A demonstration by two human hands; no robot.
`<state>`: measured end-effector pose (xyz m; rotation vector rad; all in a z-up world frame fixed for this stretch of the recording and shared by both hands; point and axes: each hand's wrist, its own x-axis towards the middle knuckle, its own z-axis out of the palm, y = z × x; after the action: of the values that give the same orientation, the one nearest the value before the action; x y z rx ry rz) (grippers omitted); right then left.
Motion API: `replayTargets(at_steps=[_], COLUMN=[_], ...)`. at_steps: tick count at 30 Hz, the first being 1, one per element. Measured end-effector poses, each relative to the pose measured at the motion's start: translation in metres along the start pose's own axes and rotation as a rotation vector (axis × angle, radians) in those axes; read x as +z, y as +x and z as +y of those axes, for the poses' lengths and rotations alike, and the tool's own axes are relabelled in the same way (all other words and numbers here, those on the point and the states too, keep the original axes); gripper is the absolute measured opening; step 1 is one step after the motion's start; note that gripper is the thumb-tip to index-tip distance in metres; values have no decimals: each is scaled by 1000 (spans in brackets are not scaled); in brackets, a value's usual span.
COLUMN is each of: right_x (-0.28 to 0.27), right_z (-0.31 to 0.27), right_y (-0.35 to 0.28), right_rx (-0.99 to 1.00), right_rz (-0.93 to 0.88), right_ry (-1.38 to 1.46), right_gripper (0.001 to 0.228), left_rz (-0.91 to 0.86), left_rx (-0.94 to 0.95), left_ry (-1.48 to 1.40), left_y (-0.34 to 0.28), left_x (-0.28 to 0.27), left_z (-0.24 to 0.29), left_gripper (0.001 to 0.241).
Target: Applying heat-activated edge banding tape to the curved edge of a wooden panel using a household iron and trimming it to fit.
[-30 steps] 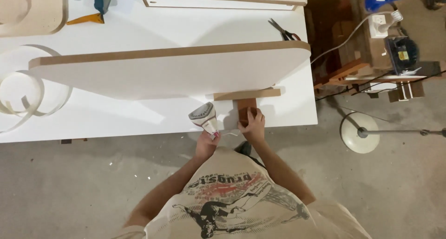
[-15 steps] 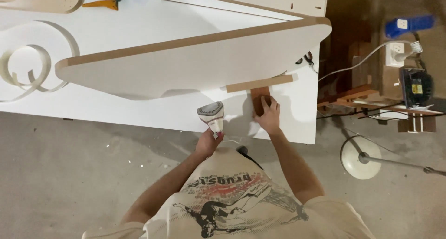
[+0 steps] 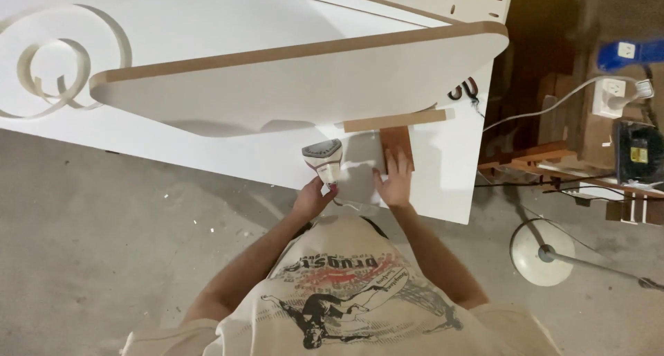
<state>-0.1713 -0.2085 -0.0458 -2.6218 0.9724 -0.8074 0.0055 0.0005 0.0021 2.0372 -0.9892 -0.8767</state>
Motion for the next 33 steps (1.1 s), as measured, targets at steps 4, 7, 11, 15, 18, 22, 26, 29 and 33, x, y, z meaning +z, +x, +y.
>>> replayTargets(at_steps=[4,7,11,15,18,22,26,29,33], right_x=[-6,5,16,5,-3,-9,-51,-39,-31], right_z=[-73,-105,-125,-120,-103,-88,-119,-118,-113], right_y=[-21,-20,-11,-19,-39,-52,-25,-37,-38], right_rx=[220,295,226,388,450,391,424,444,617], right_rz=[-476,-607,-460,-484,-323,-90,-129,-148,-229], right_ry=[416,514,374,335,447,392,296,229,277], right_gripper=[50,44,39,51,64,62,48,46,44], left_rz=[45,206,873,729,492,387,416,394,378], left_rx=[-5,-192,-278,-217,-208,-193,-184,-195,-154], left_ry=[41,40,-145,-451,-397,-116,-76,-172,-219], left_y=[-6,-8,18,13,25,54,53,52,68], left_x=[-1,-54,-165,-260,-279,-274,-276,-280,-278], left_z=[-48,-86,-185,-126,-129,-189,-178,-155,-162], left_gripper=[45,37,55,96,75,57,53,55,54])
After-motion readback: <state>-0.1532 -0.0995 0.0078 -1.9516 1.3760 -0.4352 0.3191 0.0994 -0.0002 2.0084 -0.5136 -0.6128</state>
